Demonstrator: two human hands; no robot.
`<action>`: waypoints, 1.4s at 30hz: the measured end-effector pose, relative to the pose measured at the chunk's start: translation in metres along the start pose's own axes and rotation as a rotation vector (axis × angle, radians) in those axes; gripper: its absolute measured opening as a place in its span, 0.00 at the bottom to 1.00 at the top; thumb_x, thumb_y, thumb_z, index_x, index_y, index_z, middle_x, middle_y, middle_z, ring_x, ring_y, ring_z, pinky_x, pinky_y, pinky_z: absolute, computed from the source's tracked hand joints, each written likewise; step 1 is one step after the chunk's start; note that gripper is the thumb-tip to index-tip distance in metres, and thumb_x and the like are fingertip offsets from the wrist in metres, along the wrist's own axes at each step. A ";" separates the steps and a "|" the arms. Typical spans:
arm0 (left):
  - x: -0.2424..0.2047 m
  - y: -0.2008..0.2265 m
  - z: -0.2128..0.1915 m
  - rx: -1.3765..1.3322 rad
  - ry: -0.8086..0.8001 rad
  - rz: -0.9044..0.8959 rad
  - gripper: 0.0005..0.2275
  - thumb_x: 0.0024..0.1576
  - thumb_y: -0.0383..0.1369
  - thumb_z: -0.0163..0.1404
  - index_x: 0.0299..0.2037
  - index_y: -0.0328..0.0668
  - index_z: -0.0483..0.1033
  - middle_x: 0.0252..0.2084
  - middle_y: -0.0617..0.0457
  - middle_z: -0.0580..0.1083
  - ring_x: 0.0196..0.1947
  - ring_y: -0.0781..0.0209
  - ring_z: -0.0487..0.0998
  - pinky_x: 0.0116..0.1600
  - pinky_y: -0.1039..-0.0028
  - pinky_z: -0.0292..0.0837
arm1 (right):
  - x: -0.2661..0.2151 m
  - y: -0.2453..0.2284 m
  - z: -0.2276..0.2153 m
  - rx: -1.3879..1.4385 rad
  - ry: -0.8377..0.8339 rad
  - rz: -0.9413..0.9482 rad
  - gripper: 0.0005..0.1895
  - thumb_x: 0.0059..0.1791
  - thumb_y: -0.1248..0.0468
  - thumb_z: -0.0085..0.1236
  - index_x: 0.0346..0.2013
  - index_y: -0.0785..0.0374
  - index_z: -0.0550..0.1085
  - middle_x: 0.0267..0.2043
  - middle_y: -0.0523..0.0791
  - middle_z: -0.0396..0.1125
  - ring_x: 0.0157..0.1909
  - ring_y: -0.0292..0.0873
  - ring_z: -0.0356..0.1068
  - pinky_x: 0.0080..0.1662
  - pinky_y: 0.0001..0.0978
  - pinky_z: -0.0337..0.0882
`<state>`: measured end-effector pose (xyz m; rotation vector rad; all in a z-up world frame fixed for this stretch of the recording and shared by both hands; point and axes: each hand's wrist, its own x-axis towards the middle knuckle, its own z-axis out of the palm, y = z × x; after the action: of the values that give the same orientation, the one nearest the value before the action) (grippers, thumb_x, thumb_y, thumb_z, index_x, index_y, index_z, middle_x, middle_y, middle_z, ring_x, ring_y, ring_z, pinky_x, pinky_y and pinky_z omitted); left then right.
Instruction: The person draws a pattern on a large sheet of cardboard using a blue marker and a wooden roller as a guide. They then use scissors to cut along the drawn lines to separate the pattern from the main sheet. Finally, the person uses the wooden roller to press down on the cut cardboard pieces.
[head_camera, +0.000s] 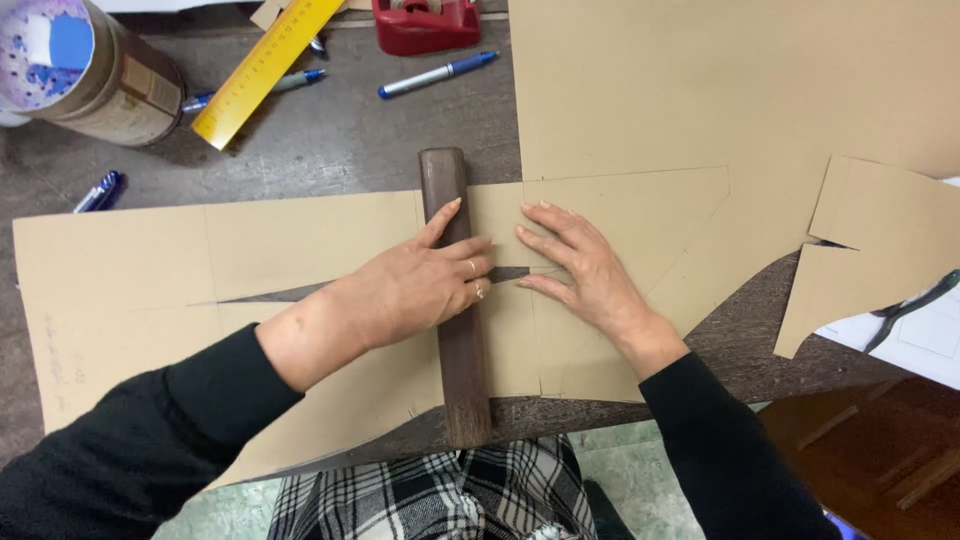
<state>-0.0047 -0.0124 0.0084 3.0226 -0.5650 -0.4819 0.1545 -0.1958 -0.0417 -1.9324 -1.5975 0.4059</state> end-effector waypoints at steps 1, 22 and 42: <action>0.003 0.007 0.002 -0.005 0.000 -0.006 0.11 0.58 0.31 0.42 0.47 0.53 0.73 0.53 0.63 0.68 0.65 0.64 0.58 0.71 0.41 0.34 | -0.001 0.001 0.001 0.002 -0.006 -0.003 0.29 0.42 0.57 0.66 0.56 0.59 0.71 0.62 0.51 0.60 0.65 0.58 0.58 0.63 0.56 0.58; 0.096 0.076 0.013 -0.170 0.506 -0.823 0.19 0.54 0.23 0.40 0.57 0.25 0.65 0.58 0.35 0.65 0.58 0.47 0.68 0.57 0.75 0.68 | -0.009 0.025 0.012 -0.055 -0.026 -0.057 0.29 0.32 0.70 0.68 0.47 0.69 0.72 0.63 0.53 0.59 0.65 0.57 0.58 0.63 0.50 0.59; 0.111 0.075 0.033 -0.157 0.392 -0.951 0.21 0.54 0.26 0.41 0.60 0.34 0.65 0.63 0.46 0.64 0.62 0.57 0.65 0.56 0.81 0.67 | 0.040 0.035 -0.035 0.029 -0.043 -0.225 0.14 0.49 0.71 0.51 0.49 0.64 0.74 0.53 0.47 0.68 0.59 0.50 0.66 0.59 0.44 0.64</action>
<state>0.0576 -0.1212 -0.0490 2.9036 0.9085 0.0828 0.2111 -0.1696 -0.0303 -1.7096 -1.8031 0.3765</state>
